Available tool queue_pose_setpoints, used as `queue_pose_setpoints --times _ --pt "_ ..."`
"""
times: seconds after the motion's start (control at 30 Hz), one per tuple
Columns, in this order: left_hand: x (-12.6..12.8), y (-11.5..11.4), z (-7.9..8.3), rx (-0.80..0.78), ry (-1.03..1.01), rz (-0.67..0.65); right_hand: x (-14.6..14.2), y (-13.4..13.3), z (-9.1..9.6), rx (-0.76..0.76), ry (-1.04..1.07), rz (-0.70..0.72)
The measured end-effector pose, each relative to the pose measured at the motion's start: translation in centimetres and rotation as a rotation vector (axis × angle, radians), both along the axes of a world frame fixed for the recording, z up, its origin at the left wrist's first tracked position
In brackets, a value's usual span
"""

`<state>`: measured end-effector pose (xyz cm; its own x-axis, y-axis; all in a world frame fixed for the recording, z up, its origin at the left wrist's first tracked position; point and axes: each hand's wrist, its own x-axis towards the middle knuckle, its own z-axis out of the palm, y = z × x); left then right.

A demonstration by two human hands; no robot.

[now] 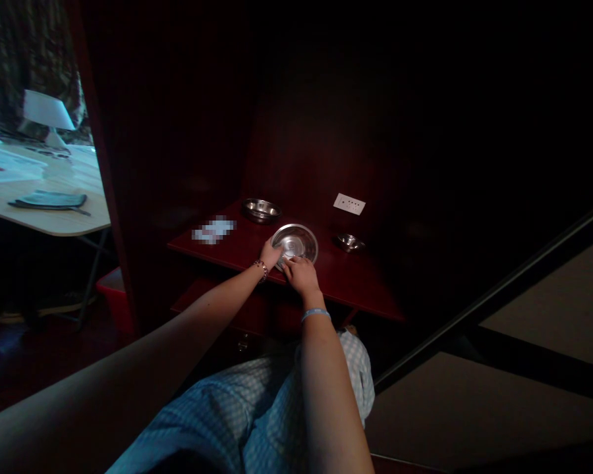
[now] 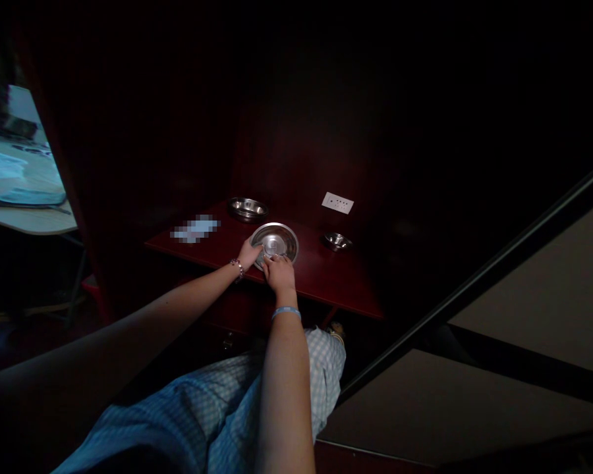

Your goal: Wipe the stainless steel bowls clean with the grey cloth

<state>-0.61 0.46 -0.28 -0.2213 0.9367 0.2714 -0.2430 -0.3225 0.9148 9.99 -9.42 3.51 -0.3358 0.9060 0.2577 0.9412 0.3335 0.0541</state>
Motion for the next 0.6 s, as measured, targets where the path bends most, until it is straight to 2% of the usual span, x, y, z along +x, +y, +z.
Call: queue_pose_setpoints --times 0.13,0.33,0.6 --pt "-0.1 0.1 -0.2 0.003 0.011 -0.001 -1.4 0.6 -1.2 0.001 0.119 0.070" --pt "-0.3 0.1 -0.4 0.028 0.026 0.005 -3.4 0.9 -3.1 -0.023 0.280 0.003" --pt "-0.3 -0.1 -0.2 0.064 -0.004 -0.036 -3.4 0.3 -2.6 -0.089 0.261 -0.035"
